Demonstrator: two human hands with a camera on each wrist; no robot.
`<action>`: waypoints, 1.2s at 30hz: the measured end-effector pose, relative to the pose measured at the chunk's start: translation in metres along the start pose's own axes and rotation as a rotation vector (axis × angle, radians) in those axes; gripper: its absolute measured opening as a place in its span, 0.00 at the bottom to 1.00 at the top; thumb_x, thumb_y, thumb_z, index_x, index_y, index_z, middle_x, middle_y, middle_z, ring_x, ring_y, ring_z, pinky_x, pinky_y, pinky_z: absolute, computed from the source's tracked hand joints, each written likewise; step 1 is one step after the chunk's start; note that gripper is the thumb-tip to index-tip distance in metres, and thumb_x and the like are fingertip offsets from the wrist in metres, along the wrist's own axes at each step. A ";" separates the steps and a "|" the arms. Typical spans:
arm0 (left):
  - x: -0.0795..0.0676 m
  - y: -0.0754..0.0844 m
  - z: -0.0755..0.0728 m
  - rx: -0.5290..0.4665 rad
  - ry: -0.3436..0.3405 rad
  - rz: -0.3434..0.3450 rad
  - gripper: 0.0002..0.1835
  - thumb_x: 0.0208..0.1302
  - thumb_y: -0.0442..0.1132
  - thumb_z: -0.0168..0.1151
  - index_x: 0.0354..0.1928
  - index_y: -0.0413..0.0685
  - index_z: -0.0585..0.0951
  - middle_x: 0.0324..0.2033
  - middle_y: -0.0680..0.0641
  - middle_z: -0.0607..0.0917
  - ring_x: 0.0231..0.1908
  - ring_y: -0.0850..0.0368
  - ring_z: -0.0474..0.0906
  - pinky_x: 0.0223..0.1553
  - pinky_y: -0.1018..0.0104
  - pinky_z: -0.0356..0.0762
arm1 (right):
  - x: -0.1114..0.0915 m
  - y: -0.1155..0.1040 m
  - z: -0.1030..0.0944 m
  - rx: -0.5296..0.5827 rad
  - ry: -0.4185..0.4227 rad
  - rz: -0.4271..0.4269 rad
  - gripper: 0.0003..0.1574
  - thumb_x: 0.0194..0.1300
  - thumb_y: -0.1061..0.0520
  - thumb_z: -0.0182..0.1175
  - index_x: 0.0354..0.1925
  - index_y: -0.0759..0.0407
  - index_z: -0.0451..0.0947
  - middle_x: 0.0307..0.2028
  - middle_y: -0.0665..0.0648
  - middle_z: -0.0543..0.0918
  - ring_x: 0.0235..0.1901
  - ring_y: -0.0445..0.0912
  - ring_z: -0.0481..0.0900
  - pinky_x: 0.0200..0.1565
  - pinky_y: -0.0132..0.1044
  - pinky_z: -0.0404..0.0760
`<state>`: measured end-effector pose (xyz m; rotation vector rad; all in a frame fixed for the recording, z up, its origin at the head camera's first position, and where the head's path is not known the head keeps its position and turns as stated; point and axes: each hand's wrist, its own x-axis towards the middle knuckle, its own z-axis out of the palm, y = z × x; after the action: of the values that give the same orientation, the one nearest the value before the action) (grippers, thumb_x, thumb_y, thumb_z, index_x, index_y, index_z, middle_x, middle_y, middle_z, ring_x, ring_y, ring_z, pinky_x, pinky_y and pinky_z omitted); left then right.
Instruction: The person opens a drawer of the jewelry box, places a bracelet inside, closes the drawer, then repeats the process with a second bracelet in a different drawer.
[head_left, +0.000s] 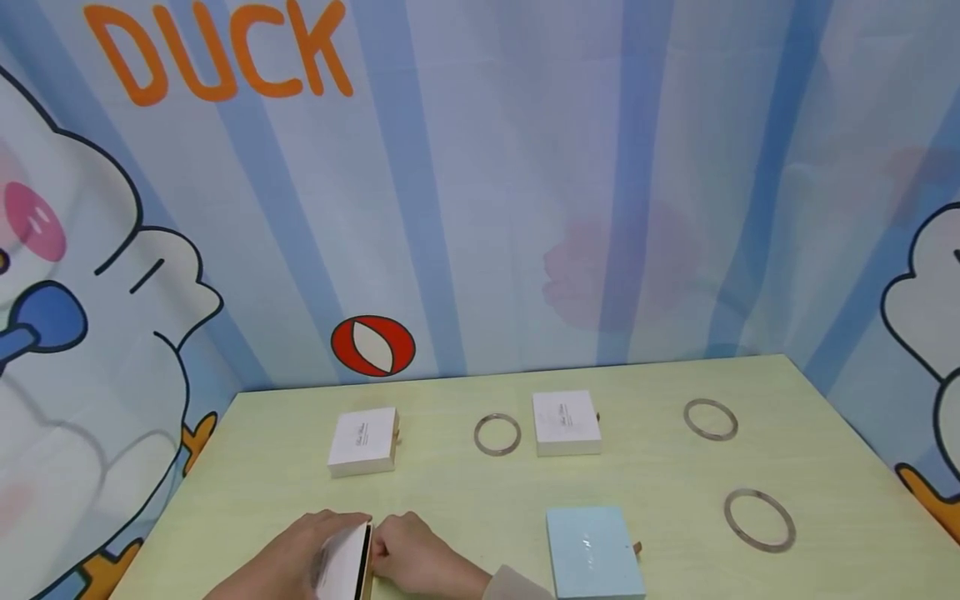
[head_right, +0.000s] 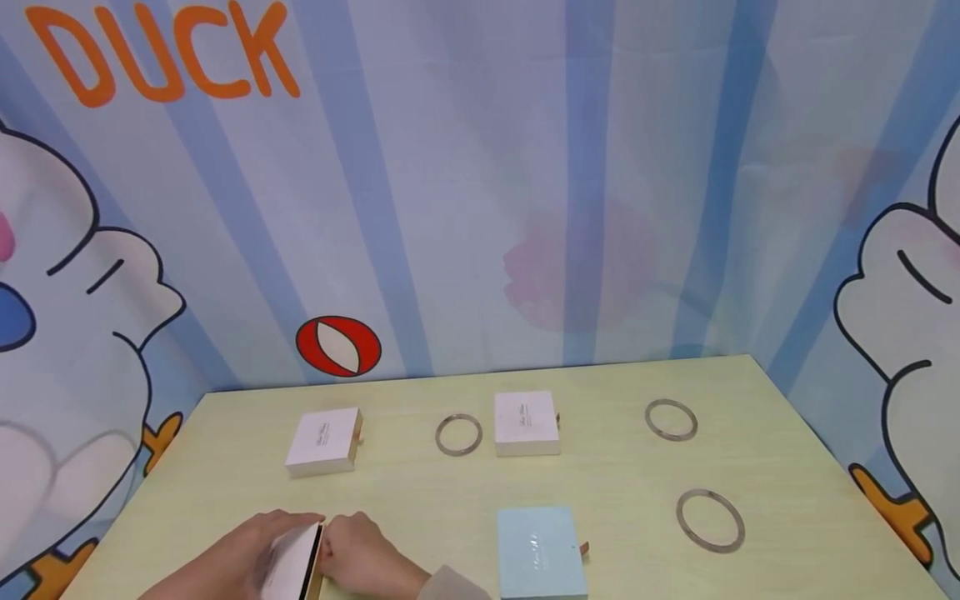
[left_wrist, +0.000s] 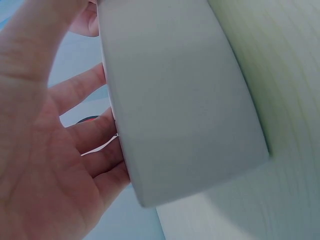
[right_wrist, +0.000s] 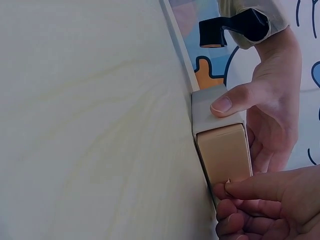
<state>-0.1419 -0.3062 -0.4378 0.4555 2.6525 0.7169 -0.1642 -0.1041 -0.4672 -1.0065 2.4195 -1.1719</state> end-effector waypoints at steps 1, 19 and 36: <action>0.000 0.000 0.000 0.000 0.000 0.006 0.54 0.37 0.61 0.83 0.66 0.44 0.73 0.57 0.47 0.77 0.53 0.47 0.71 0.53 0.39 0.74 | 0.000 0.000 0.000 -0.007 0.002 -0.002 0.28 0.59 0.68 0.63 0.10 0.53 0.63 0.08 0.41 0.57 0.09 0.33 0.54 0.16 0.23 0.54; 0.002 -0.003 0.000 0.024 -0.009 0.011 0.51 0.39 0.58 0.83 0.65 0.41 0.73 0.55 0.46 0.78 0.53 0.45 0.72 0.53 0.37 0.73 | 0.003 0.001 0.003 0.054 0.001 0.005 0.27 0.59 0.69 0.63 0.10 0.54 0.65 0.07 0.40 0.57 0.09 0.33 0.53 0.16 0.24 0.54; 0.001 -0.002 0.000 0.021 0.000 0.009 0.50 0.40 0.58 0.83 0.65 0.42 0.74 0.54 0.46 0.78 0.51 0.46 0.72 0.53 0.37 0.73 | 0.006 0.001 0.006 0.025 0.001 -0.010 0.22 0.60 0.65 0.67 0.12 0.58 0.73 0.07 0.40 0.61 0.10 0.32 0.56 0.16 0.23 0.56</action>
<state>-0.1434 -0.3073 -0.4395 0.4730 2.6615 0.6920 -0.1656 -0.1110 -0.4711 -1.0117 2.3972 -1.2029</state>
